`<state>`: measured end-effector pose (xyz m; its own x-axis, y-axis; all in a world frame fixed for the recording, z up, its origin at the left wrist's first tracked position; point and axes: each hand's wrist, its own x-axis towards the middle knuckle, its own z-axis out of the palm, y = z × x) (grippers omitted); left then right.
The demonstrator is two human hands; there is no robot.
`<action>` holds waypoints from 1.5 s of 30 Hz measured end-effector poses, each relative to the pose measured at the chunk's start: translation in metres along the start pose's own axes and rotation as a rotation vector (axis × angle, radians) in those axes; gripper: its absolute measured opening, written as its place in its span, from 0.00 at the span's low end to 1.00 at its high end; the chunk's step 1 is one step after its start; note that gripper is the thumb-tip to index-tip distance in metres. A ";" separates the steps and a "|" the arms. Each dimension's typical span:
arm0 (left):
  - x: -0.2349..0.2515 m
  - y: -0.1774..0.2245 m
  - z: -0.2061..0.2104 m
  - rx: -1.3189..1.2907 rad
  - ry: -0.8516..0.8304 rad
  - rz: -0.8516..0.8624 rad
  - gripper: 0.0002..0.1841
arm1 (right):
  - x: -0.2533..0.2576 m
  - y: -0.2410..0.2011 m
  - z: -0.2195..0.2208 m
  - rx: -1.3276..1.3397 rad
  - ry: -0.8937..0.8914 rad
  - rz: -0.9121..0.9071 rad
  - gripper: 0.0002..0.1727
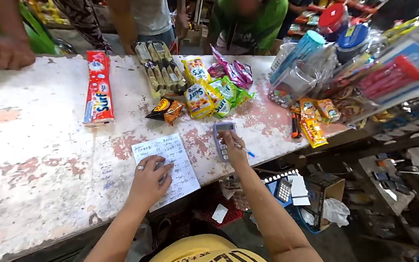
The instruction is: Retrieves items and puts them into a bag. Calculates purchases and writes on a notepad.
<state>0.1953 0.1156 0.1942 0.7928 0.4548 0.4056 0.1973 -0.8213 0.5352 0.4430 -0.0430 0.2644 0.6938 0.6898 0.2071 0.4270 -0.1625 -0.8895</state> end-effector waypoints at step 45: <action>-0.004 -0.006 -0.001 -0.051 0.007 -0.004 0.18 | -0.015 0.029 -0.043 -0.575 0.082 -0.111 0.15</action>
<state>0.1901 0.1187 0.1901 0.7882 0.4608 0.4081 0.1712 -0.8009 0.5737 0.4699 -0.0884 0.2535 0.6600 0.6711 0.3377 0.7293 -0.4645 -0.5023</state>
